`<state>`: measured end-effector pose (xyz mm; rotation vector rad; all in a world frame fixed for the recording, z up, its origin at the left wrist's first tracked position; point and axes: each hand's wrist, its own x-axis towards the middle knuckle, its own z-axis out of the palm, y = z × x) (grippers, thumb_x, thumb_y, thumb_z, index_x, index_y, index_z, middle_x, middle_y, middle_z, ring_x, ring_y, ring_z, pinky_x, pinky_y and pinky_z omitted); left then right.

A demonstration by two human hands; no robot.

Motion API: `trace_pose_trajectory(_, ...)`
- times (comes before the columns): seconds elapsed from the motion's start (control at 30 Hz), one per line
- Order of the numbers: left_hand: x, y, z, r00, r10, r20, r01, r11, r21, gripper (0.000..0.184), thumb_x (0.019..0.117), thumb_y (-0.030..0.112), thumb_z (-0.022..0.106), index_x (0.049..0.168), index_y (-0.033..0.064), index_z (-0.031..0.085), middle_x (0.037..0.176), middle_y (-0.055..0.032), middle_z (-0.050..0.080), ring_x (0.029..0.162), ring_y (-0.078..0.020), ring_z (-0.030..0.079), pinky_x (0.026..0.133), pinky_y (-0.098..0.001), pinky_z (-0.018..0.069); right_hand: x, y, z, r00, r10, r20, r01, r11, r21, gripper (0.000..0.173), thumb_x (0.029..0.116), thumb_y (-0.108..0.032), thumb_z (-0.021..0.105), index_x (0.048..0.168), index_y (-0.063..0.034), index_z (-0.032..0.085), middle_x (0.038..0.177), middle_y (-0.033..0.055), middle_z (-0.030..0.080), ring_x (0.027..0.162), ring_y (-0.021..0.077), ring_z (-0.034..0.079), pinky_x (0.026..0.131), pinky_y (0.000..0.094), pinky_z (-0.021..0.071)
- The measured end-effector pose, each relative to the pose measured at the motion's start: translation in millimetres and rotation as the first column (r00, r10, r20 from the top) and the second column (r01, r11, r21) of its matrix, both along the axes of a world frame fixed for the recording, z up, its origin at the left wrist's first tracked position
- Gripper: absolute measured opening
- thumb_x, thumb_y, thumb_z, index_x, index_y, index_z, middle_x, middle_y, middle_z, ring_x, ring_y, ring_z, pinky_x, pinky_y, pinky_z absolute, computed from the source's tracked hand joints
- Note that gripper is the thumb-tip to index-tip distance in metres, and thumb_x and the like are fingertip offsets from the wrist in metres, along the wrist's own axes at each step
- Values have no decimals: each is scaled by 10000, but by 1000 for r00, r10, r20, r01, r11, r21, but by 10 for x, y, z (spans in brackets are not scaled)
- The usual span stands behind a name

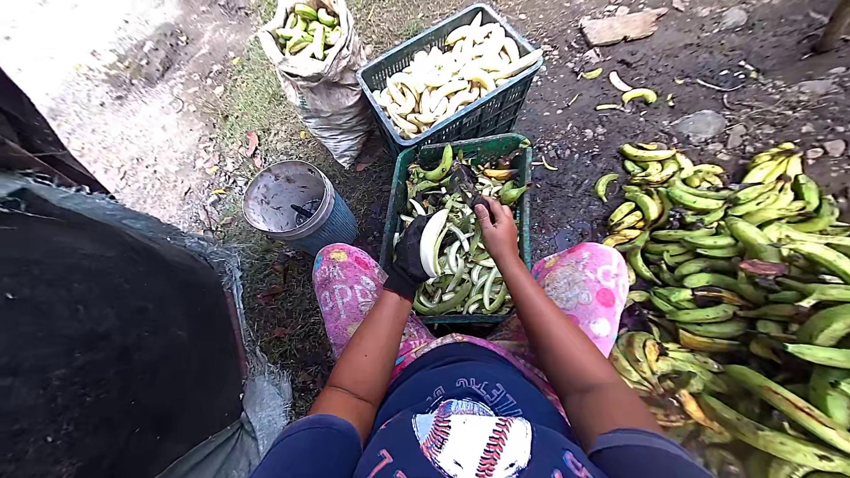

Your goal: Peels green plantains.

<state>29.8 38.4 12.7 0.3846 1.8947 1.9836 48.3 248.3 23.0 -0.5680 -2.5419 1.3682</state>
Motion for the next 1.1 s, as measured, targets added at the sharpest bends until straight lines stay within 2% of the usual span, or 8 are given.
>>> trace_pose_trajectory(0.17, -287, -160, -177, 997, -14, 75, 50, 865, -499, 506, 1048, 349, 534, 1486, 100, 487, 1323, -190, 617, 1143, -272, 626, 966, -489, 518, 68, 314, 120, 997, 57, 57, -62, 994, 87, 534, 1039, -558, 493, 1415, -205, 632, 1227, 221, 652, 1179, 411, 600, 1013, 673, 402)
trace_pose_trajectory(0.33, -493, -177, -75, 944, -294, 153, 248, 322, -914, 710, 982, 545, 574, 1584, 234, 361, 1377, -171, 616, 1225, -360, 618, 1026, -614, 471, 305, 747, 45, 992, -77, 103, 58, 983, 174, 550, 1016, -614, 502, 1373, -223, 650, 1209, 200, 651, 1158, 404, 601, 981, 684, 405)
trace_pose_trajectory(0.53, -1350, -32, 58, 987, -120, 103, 155, 618, -771, 509, 977, 470, 617, 1319, 93, 595, 1092, -193, 679, 924, -313, 672, 793, -547, 556, 376, 982, -192, 962, -253, 108, 261, 962, -75, 553, 1022, -590, 511, 1359, -174, 653, 1296, 207, 627, 1224, 418, 573, 1023, 708, 392)
trace_pose_trajectory(0.63, -1820, 283, 667, 975, 195, -105, -219, 790, -573, 494, 998, 300, 621, 1392, 30, 494, 1111, -191, 643, 892, -260, 643, 762, -470, 560, 371, 1029, -181, 958, -281, 58, 286, 949, -132, 544, 1030, -568, 511, 1359, -159, 651, 1291, 204, 625, 1223, 411, 568, 1016, 704, 384)
trace_pose_trajectory(0.77, -2098, 740, 1054, 772, 496, -399, -594, 786, -173, 803, 1001, 313, 613, 1614, 84, 148, 1400, -161, 561, 1176, -180, 622, 1007, -364, 522, 412, 1083, -177, 923, -381, -55, 349, 888, -299, 556, 1043, -543, 498, 1372, -115, 631, 1302, 191, 627, 1202, 340, 601, 1010, 589, 475)
trace_pose_trajectory(0.9, -1695, 1402, 498, 911, 45, -411, -272, 814, -514, 635, 1032, 357, 537, 1556, 55, 344, 1362, -193, 600, 1208, -281, 617, 1033, -494, 502, 382, 1078, -58, 828, -554, -82, 399, 687, -607, 532, 1078, -510, 430, 1371, -95, 585, 1274, 91, 623, 1088, 154, 610, 950, 391, 506)
trace_pose_trajectory(1.0, -1174, 1835, -44, 818, -482, -315, -14, 529, -848, 728, 962, 425, 663, 1578, 177, 365, 1546, -187, 445, 1409, -412, 435, 1077, -665, 411, 295, 1146, -66, 763, -646, 18, 382, 428, -819, 511, 1100, -517, 344, 1316, -140, 612, 1029, 13, 648, 812, 102, 615, 741, 287, 526)
trace_pose_trajectory(1.1, -1037, 2269, -591, 786, -572, -236, -28, 348, -937, 761, 881, 399, 754, 1555, 301, 413, 1621, -159, 347, 1470, -487, 292, 1031, -752, 358, 201, 1231, -171, 740, -656, 148, 380, 226, -897, 577, 1089, -572, 287, 1234, -139, 638, 807, 27, 604, 636, 133, 588, 587, 289, 518)
